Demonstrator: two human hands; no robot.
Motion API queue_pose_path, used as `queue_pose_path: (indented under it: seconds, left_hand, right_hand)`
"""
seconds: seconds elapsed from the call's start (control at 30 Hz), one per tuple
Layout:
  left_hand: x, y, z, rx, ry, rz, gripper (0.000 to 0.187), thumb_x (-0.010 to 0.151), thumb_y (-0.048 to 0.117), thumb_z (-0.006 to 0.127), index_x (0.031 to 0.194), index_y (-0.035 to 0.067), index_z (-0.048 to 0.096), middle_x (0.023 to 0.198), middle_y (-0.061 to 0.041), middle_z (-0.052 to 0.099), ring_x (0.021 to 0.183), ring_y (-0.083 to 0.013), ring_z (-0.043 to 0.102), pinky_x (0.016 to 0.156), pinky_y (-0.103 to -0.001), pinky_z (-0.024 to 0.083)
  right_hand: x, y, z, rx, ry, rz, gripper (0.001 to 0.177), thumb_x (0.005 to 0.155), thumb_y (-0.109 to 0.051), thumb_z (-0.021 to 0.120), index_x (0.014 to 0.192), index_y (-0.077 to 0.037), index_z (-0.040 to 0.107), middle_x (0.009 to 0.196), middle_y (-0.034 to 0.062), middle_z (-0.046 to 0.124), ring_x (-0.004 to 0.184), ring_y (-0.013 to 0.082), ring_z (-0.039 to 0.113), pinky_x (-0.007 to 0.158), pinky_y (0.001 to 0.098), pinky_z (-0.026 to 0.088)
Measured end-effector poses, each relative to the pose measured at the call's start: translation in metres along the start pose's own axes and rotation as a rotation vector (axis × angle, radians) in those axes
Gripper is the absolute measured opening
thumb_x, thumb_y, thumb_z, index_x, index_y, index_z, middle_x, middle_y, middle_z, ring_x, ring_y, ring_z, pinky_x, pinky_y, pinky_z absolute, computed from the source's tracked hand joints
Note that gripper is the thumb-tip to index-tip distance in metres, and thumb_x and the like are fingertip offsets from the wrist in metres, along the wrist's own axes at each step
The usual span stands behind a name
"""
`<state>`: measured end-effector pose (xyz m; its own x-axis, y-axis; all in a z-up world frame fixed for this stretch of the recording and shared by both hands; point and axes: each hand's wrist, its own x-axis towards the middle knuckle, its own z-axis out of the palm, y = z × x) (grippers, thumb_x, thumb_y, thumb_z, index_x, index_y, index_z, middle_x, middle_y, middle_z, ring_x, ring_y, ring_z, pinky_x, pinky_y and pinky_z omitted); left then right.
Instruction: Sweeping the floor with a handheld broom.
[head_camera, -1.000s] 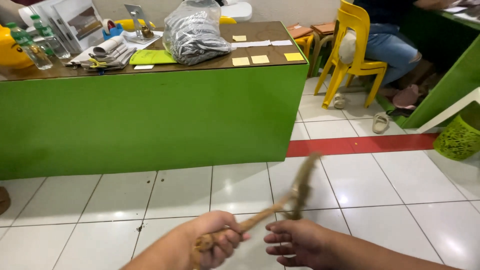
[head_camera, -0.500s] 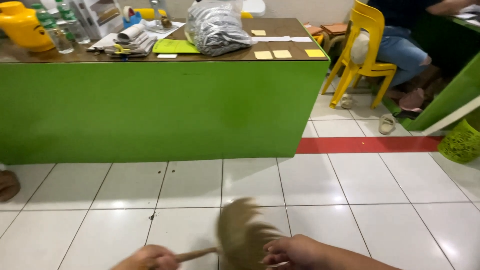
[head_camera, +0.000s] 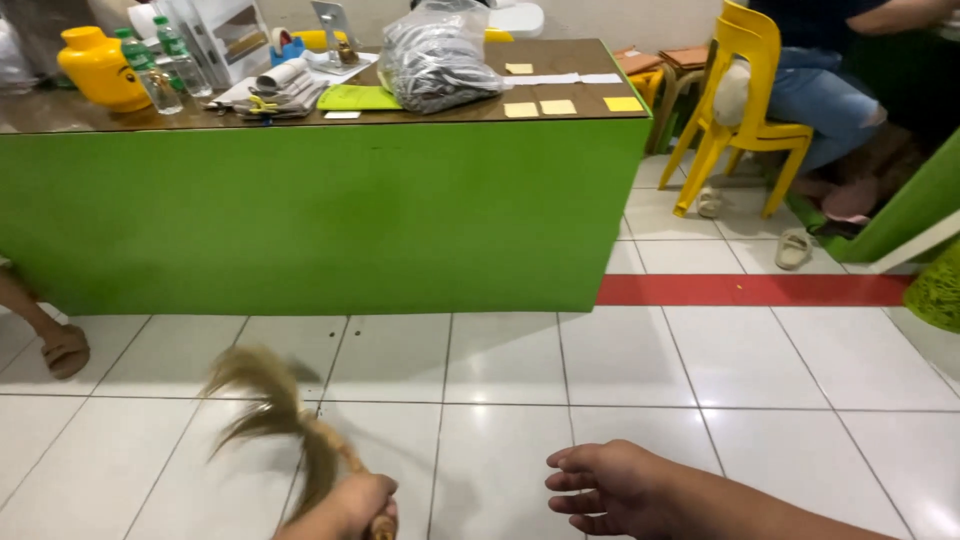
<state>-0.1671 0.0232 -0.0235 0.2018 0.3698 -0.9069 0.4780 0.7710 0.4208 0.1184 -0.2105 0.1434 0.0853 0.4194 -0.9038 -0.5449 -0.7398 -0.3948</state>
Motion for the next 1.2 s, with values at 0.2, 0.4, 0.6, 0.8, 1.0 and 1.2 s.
queue_pose_path:
  seconds: [0.2,0.4,0.6,0.8,1.0,1.2]
  left_hand:
    - [-0.05,-0.038,0.105,-0.117,-0.21,-0.008,0.027,0.101,0.017,0.052,0.079,0.002,0.048,0.058,-0.007,0.047,0.046,-0.0196,0.044,0.043,-0.034,0.039]
    - [-0.149,-0.036,0.188,0.011,-0.478,-0.072,0.012,0.098,0.007,0.058,0.088,0.004,0.051,0.064,-0.002,0.059,0.045,-0.0084,0.048,0.041,-0.024,0.044]
    - [-0.177,0.01,0.218,-0.103,-0.602,-0.453,0.015,0.1,0.016,0.057,0.088,0.007,0.054,0.068,0.001,0.063,0.048,-0.0089,0.059,0.044,-0.017,0.053]
    - [-0.19,-0.013,0.14,-0.212,-0.766,-0.729,0.022,0.103,0.01,0.049,0.094,-0.004,0.063,0.07,-0.001,0.062,0.047,-0.0079,0.057,0.041,-0.018,0.047]
    - [-0.138,-0.076,-0.044,-0.142,-0.372,-0.082,0.015,0.095,0.004,0.057,0.1,-0.007,0.066,0.082,-0.009,0.062,0.068,-0.0106,0.064,0.064,-0.017,0.055]
    - [0.01,-0.161,-0.216,0.059,-0.224,0.211,0.012,0.092,0.003,0.057,0.096,-0.005,0.065,0.077,-0.012,0.067,0.062,-0.0156,0.064,0.06,-0.025,0.057]
  right_hand:
    - [-0.017,0.048,-0.059,0.033,0.023,0.095,0.02,0.101,-0.02,0.055,0.119,-0.011,0.059,0.101,0.0053,0.067,0.092,0.0205,0.068,0.074,0.0352,0.056]
    - [-0.004,0.087,-0.079,0.039,-0.023,0.142,0.022,0.104,-0.028,0.062,0.112,-0.007,0.061,0.101,0.0055,0.066,0.092,0.0212,0.066,0.072,0.0356,0.054]
    - [-0.018,0.079,-0.041,0.11,-0.117,0.036,0.041,0.104,-0.049,0.033,0.106,-0.019,0.061,0.104,0.0019,0.073,0.102,0.0228,0.07,0.077,0.0364,0.054]
    - [0.069,0.103,-0.038,0.095,-0.362,0.149,0.043,0.106,-0.043,0.039,0.119,-0.015,0.069,0.094,0.006,0.07,0.095,0.024,0.072,0.085,0.0367,0.061]
    - [0.026,0.103,0.035,0.067,-0.466,0.187,0.026,0.107,-0.022,0.062,0.127,-0.005,0.061,0.098,0.008,0.076,0.086,0.0198,0.072,0.082,0.0319,0.06]
    - [-0.017,0.089,0.089,-0.012,-0.156,0.133,0.024,0.101,-0.021,0.059,0.122,-0.01,0.062,0.097,0.0045,0.071,0.089,0.0208,0.07,0.07,0.035,0.055]
